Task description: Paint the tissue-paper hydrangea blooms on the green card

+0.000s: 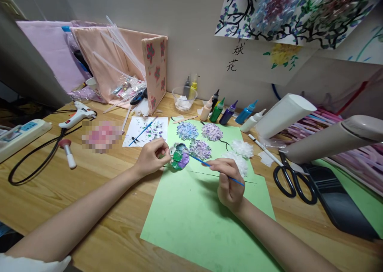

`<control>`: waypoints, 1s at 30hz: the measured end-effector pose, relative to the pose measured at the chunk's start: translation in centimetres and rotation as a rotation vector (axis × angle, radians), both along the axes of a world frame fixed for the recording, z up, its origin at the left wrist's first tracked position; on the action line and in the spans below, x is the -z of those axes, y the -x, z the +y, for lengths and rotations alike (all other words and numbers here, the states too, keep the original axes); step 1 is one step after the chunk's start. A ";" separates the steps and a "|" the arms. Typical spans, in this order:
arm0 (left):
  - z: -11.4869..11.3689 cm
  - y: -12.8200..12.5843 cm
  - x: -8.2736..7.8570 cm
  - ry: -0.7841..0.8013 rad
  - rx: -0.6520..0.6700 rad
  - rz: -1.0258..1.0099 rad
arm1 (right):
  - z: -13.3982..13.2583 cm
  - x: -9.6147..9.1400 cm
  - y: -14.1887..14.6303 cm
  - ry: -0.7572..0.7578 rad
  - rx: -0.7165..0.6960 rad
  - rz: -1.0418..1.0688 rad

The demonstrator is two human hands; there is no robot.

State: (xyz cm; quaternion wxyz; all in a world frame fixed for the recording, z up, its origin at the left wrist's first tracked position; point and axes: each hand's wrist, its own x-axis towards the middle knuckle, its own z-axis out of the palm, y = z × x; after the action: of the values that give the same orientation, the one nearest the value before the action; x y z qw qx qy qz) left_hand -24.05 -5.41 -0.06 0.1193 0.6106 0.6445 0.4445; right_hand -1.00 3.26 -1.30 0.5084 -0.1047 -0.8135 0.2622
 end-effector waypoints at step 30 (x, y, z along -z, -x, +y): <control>0.1 0.1 -0.7 0.165 0.096 0.016 | 4.4 -4.7 -1.3 0.307 0.210 -0.161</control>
State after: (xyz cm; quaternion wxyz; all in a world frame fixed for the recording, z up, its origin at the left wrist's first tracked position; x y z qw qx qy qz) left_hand -24.19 -5.28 0.59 0.1853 0.6324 0.6497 0.3790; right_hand 0.30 7.63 3.38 0.4442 -0.2857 -0.7868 0.3193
